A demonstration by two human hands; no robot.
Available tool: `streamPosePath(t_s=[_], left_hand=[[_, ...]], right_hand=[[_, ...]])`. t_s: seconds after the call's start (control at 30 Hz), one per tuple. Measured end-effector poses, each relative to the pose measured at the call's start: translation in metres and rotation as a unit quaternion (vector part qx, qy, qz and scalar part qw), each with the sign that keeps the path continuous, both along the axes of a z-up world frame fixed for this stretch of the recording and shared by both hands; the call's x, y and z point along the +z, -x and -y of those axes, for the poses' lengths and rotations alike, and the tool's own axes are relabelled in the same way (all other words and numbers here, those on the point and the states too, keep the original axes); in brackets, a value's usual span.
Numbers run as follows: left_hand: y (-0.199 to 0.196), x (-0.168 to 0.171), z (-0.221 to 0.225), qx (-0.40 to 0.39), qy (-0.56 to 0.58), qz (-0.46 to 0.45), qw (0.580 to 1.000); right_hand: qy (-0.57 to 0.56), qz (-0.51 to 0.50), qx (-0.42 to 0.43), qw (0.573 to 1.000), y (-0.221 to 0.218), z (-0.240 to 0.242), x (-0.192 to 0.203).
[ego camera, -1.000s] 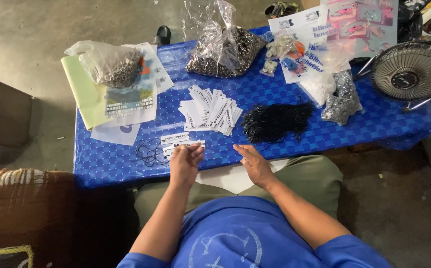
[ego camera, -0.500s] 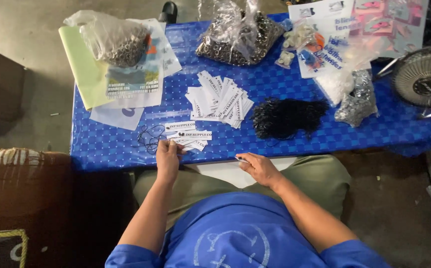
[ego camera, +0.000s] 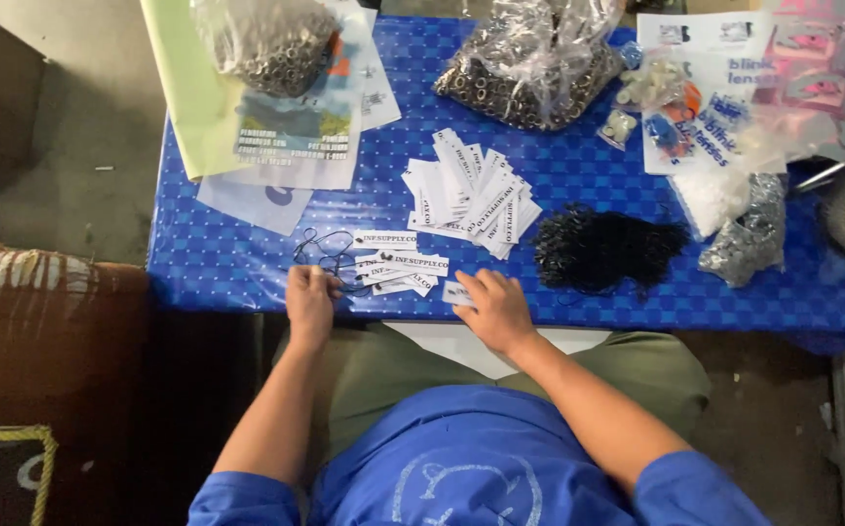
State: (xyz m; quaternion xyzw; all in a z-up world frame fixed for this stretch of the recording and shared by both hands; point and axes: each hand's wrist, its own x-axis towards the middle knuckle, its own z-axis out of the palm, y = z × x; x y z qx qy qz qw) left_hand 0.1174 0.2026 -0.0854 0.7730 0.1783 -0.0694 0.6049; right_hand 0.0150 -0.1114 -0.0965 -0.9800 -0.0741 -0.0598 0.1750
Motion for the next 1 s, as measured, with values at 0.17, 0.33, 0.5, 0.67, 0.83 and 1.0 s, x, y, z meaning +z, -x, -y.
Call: streamPosePath(t_s=[0.17, 0.33, 0.5, 0.67, 0.83, 1.0], left_hand=[[-0.028, 0.020, -0.028, 0.029, -0.080, 0.030, 0.996], [-0.046, 0.021, -0.043, 0.058, -0.129, 0.051, 0.989], [-0.059, -0.021, -0.065, 0.075, -0.293, 0.005, 0.953], [-0.063, -0.083, -0.097, 0.057, -0.373, -0.022, 0.926], [-0.071, -0.099, -0.109, 0.061, -0.445, -0.025, 0.893], [-0.070, -0.042, -0.097, 0.083, -0.451, -0.051, 0.887]], right_hand=[[0.024, 0.067, 0.006, 0.997, -0.054, -0.034, 0.005], [0.027, 0.083, -0.002, 0.996, -0.090, -0.058, 0.014], [0.011, 0.052, -0.006, 0.999, -0.084, -0.048, 0.027], [-0.044, 0.182, 0.005, 0.982, -0.016, 0.014, 0.015], [-0.014, 0.155, -0.065, 0.986, 0.061, 0.070, -0.007], [-0.102, 0.169, -0.215, 0.956, 0.058, 0.088, 0.004]])
